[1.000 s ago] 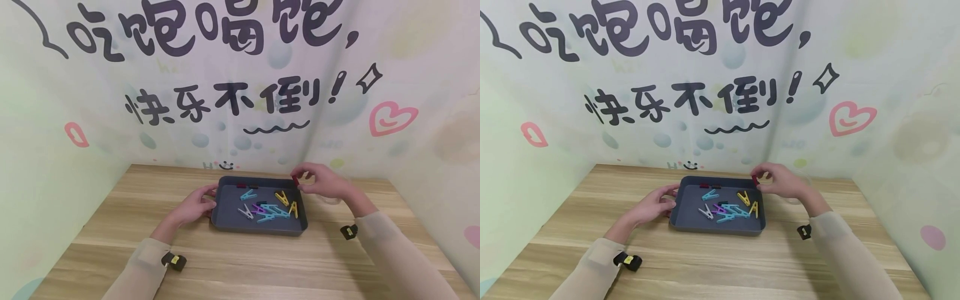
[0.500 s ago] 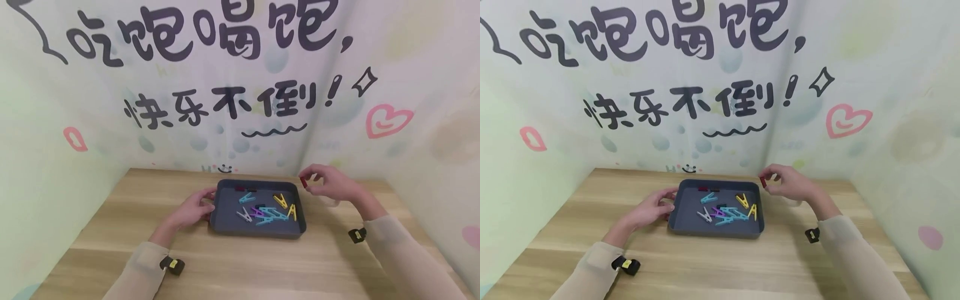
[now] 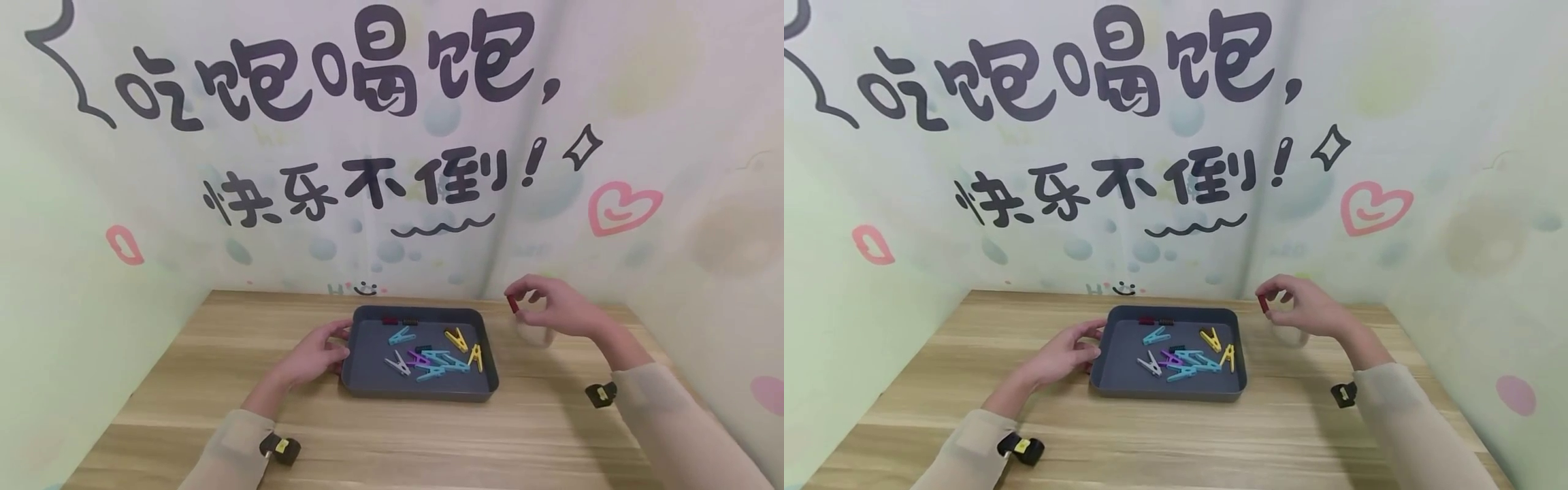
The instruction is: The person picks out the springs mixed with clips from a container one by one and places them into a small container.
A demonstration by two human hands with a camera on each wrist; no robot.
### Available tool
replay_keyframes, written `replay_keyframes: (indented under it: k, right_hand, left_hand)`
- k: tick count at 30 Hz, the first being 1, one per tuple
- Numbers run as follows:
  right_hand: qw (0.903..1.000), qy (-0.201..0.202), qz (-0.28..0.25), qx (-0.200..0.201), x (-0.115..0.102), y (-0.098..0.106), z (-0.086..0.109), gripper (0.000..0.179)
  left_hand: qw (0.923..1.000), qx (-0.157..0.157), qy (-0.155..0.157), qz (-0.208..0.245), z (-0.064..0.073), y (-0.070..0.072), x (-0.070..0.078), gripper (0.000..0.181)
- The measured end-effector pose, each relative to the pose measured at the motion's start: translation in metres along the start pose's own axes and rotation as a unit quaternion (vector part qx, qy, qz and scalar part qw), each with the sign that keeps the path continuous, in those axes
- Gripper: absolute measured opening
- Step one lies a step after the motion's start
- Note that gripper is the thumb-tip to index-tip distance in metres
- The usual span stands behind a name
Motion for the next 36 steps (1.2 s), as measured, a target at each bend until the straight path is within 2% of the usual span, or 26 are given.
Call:
replay_keyframes:
  k: [4, 14, 28, 36]
  right_hand:
    - [0.9999, -0.011, -0.002, 0.003, 0.007, 0.008, 0.008, 0.038]
    - [0.9992, 0.026, 0.017, 0.023, 0.013, 0.024, 0.023, 0.034]
    - [0.9990, -0.026, 0.028, 0.025, 0.051, 0.031, 0.036, 0.033]
    - [0.9987, -0.033, 0.033, 0.020, 0.058, 0.029, 0.038, 0.032]
  left_hand:
    - [1.0000, 0.004, 0.005, -0.007, 0.000, 0.002, 0.000, 0.062]
    - [0.9999, 0.010, 0.005, -0.002, -0.001, 0.001, -0.001, 0.061]
    - [1.0000, 0.003, 0.002, -0.008, -0.001, 0.001, -0.002, 0.061]
    - [0.9999, 0.005, 0.006, -0.014, 0.000, 0.001, -0.001, 0.061]
Point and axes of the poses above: each hand's wrist, its own z-axis away from the middle knuckle, its own y-axis out of the back of the hand, x = y × z, the point moved 10 cm from there along -z, towards the middle knuckle, and after that the axes turned 15 degrees about -x, right-handed, at the moved point
